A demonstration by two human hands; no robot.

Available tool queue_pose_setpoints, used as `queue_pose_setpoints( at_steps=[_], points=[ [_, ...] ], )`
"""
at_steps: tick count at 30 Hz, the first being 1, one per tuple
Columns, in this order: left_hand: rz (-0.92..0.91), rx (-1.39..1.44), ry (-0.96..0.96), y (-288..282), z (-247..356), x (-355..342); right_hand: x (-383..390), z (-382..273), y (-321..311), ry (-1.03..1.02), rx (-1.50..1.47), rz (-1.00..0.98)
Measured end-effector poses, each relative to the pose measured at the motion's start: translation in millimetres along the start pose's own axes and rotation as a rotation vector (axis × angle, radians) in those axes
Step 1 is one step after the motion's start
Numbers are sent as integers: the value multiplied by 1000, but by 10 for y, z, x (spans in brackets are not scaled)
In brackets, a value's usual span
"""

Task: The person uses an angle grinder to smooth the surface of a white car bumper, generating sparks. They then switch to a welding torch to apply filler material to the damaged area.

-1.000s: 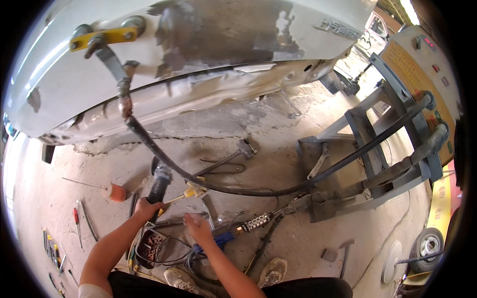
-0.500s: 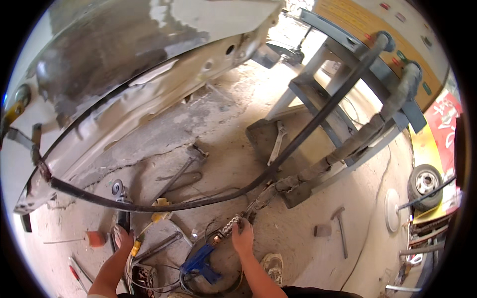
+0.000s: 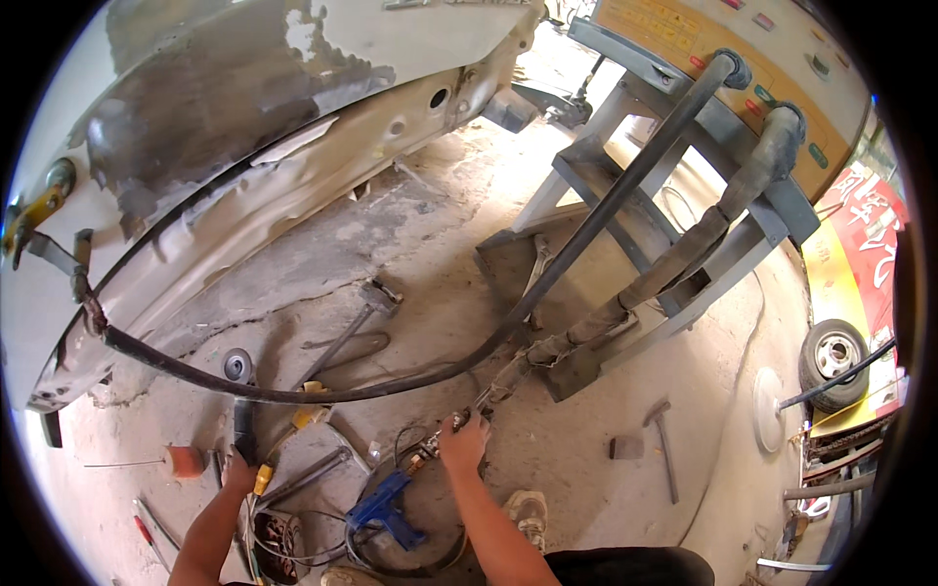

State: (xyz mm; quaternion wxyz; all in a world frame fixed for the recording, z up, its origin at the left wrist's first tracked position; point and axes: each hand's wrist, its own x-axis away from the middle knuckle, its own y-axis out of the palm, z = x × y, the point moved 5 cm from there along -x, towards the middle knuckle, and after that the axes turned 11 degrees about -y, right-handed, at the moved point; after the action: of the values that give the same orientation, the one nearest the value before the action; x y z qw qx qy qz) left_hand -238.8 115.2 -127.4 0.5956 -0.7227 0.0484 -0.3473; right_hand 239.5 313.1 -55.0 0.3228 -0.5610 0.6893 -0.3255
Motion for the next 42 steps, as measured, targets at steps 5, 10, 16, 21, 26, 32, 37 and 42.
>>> queue_pose_setpoints(
  at_steps=[5,10,16,21,26,32,37,42],
  points=[
    [10,-8,86,233,-380,40,-63,237,195,253,-194,-162],
    [15,-41,62,-162,-81,545,-308,345,273,440,-460,-221],
    [78,-20,179,-474,308,1061,-467,798,678,730,-942,-74],
    [156,78,144,-383,-2,880,-400,259,280,813,-1059,-229],
    [-6,20,64,-277,-200,678,-379,384,632,691,-982,-300],
    [-107,-8,169,-215,12,713,-162,533,928,689,-942,-130],
    [-55,-78,141,-216,238,913,-114,229,491,761,-949,-203],
    [-27,-60,275,-254,572,1070,-213,180,524,650,-887,-407]
  ],
)
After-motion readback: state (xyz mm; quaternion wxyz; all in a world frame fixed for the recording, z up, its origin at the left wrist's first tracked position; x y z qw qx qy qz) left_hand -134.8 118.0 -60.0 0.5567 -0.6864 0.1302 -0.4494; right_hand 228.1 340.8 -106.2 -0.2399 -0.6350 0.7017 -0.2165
